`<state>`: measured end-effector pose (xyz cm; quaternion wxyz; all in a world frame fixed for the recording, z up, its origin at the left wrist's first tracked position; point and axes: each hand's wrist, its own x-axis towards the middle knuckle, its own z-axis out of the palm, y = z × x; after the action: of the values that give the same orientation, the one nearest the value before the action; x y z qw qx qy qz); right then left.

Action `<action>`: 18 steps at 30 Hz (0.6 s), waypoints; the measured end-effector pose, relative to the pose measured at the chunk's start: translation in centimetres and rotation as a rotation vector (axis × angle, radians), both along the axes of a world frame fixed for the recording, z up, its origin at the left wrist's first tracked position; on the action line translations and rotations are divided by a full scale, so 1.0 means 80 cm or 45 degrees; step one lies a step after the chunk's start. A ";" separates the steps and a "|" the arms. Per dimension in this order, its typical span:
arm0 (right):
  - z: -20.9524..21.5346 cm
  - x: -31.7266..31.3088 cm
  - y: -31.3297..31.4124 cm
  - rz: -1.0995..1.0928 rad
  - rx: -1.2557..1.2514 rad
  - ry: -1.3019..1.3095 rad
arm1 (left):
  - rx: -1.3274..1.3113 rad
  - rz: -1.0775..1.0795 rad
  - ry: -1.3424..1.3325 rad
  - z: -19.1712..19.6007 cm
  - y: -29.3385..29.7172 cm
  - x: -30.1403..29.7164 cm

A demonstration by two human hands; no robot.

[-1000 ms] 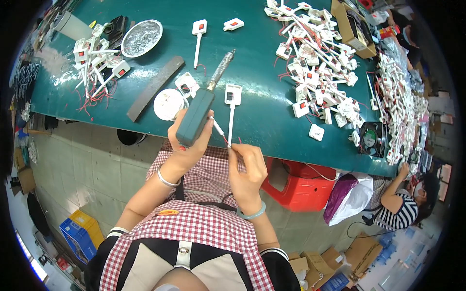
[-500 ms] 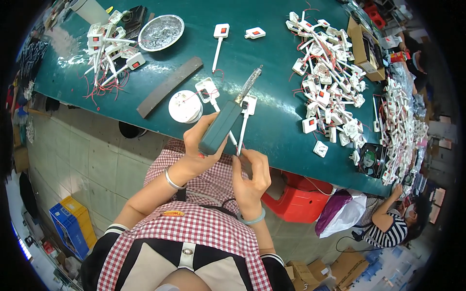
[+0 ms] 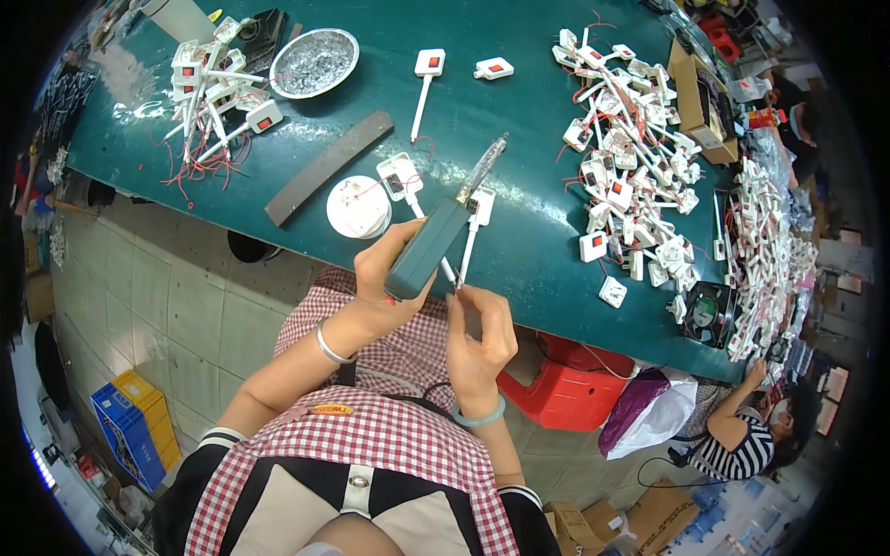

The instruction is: The person solders electrical wires and components into plastic casings using a handheld soldering iron and assembles the switch housings by hand.

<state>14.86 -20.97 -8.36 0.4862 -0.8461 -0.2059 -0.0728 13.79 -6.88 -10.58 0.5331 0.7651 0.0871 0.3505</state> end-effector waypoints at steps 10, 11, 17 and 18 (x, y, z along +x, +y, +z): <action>-0.002 -0.003 -0.007 0.000 -0.022 -0.028 | -0.011 -0.005 0.002 0.002 0.001 0.001; -0.002 -0.002 -0.007 0.002 -0.036 -0.040 | -0.008 -0.011 0.003 0.003 0.003 0.001; 0.010 0.001 -0.011 0.057 -0.117 -0.036 | -0.010 -0.075 0.023 0.007 0.006 -0.001; 0.012 0.001 -0.012 0.067 -0.117 0.010 | 0.012 -0.083 -0.002 0.007 0.006 0.000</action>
<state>14.94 -21.93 -7.41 0.4493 -0.8622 -0.2292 -0.0470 13.78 -6.43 -10.03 0.5409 0.7697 0.0600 0.3339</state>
